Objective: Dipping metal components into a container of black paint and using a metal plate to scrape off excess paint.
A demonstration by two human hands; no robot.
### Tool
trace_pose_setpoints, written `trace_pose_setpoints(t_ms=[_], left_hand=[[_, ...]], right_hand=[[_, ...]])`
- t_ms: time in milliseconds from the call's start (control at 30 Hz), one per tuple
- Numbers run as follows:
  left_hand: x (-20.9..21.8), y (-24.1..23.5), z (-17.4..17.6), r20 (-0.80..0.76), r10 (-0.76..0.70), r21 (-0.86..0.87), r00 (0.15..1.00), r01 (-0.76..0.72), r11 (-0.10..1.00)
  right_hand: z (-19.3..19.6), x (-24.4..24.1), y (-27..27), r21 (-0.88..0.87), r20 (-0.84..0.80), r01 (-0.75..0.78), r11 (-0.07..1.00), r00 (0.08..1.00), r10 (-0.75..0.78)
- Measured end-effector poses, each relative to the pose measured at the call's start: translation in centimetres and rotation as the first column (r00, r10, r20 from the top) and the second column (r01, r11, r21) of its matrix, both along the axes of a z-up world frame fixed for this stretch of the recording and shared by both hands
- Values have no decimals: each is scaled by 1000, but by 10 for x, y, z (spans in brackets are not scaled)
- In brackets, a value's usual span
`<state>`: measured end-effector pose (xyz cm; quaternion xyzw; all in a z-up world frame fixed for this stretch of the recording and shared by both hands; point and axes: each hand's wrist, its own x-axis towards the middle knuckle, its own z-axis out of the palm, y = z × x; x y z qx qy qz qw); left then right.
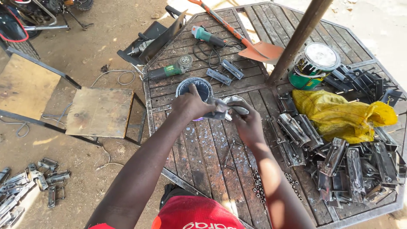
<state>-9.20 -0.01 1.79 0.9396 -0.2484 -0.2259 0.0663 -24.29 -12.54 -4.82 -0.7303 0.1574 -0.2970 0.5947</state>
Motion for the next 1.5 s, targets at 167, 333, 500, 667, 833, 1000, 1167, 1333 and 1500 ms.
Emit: trace_pose_setpoints(t_ms=[167,333,500,667,833,1000,1167,1333,1500], left_hand=[[12,6,-19,58,-8,32,998,6,999],[7,14,-13,70,12,-18,997,-11,1000],[2,17,2,45,37,-28,998,-36,999],[0,15,3,53,38,-49,998,-35,998],[1,9,-5,75,11,-30,997,-9,1000],[-3,4,-14,101,-12,-42,995,16,999],[-2,3,-19,133,-9,-51,991,16,999],[4,10,-28,149,-16,-44,989,22,999],[-1,12,-25,137,11,-63,991,-2,998]], right_hand=[[10,-21,-14,-83,-95,7,996,995,-15],[21,-38,-32,-137,-109,80,987,989,-96],[15,-35,-36,89,15,138,986,990,-140],[-23,-23,-46,249,25,158,956,985,-169],[-32,-17,-43,326,-9,176,929,983,-184],[-15,-12,-19,295,-12,204,933,978,-210],[-33,-17,-27,104,-66,217,971,975,-211],[-22,-33,-40,105,-51,244,964,969,-240],[-24,-40,-51,192,45,231,954,969,-244]])
